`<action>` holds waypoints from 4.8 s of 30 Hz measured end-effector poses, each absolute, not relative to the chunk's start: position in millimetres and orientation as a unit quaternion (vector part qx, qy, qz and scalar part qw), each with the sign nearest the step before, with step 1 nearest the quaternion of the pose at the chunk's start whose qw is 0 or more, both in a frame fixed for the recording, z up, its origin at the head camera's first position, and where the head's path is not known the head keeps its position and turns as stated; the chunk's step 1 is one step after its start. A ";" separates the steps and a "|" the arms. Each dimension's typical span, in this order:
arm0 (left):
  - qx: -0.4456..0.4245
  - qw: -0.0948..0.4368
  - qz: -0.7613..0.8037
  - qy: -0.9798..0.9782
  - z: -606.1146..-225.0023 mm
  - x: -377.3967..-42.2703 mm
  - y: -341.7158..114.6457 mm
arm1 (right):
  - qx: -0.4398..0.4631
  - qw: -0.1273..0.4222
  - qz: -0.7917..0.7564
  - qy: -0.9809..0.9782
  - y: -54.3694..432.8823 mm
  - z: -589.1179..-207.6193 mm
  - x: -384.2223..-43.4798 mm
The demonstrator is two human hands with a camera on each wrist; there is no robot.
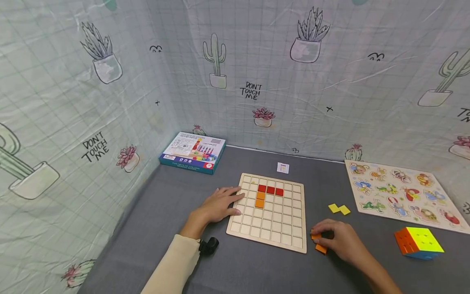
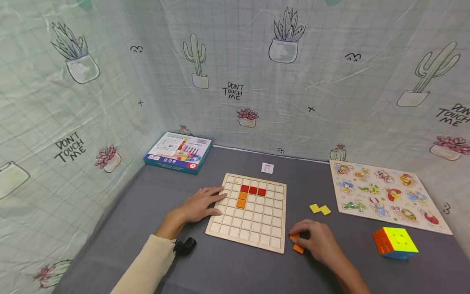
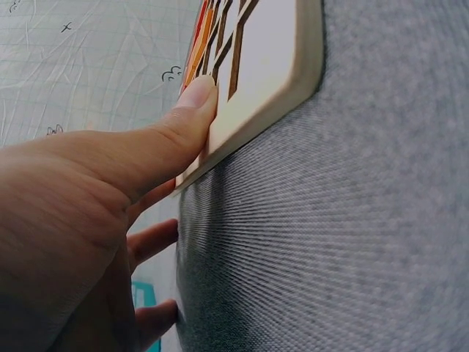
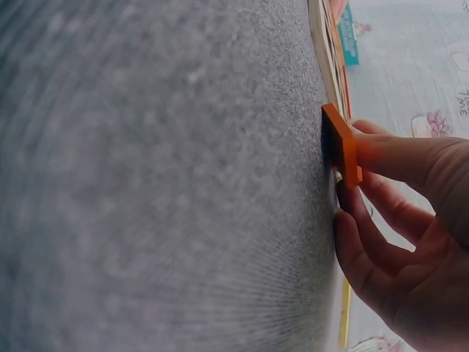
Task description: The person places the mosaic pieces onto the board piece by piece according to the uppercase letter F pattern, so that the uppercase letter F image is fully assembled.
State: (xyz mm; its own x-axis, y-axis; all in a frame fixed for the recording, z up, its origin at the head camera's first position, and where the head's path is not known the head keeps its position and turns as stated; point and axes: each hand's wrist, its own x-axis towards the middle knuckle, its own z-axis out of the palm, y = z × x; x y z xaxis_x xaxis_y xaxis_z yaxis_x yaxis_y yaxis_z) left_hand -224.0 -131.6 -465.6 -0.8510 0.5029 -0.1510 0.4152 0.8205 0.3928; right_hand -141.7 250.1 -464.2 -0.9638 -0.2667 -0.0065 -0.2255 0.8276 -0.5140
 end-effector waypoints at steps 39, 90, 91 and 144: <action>0.236 0.124 0.170 0.949 -465.4 -224.8 -132.0 | -0.196 -0.033 -0.321 0.926 172.0 -450.3 -172.0; 0.242 0.125 0.172 0.947 -465.4 -225.9 -132.1 | -0.159 -0.043 -0.338 0.927 97.8 -464.0 -190.4; 0.242 0.125 0.173 0.947 -465.6 -226.0 -132.1 | -0.158 -0.043 -0.337 0.927 97.7 -464.2 -190.6; 0.246 0.120 0.175 0.946 -466.9 -225.2 -133.2 | -0.192 0.050 -0.259 0.945 241.5 -446.4 -145.7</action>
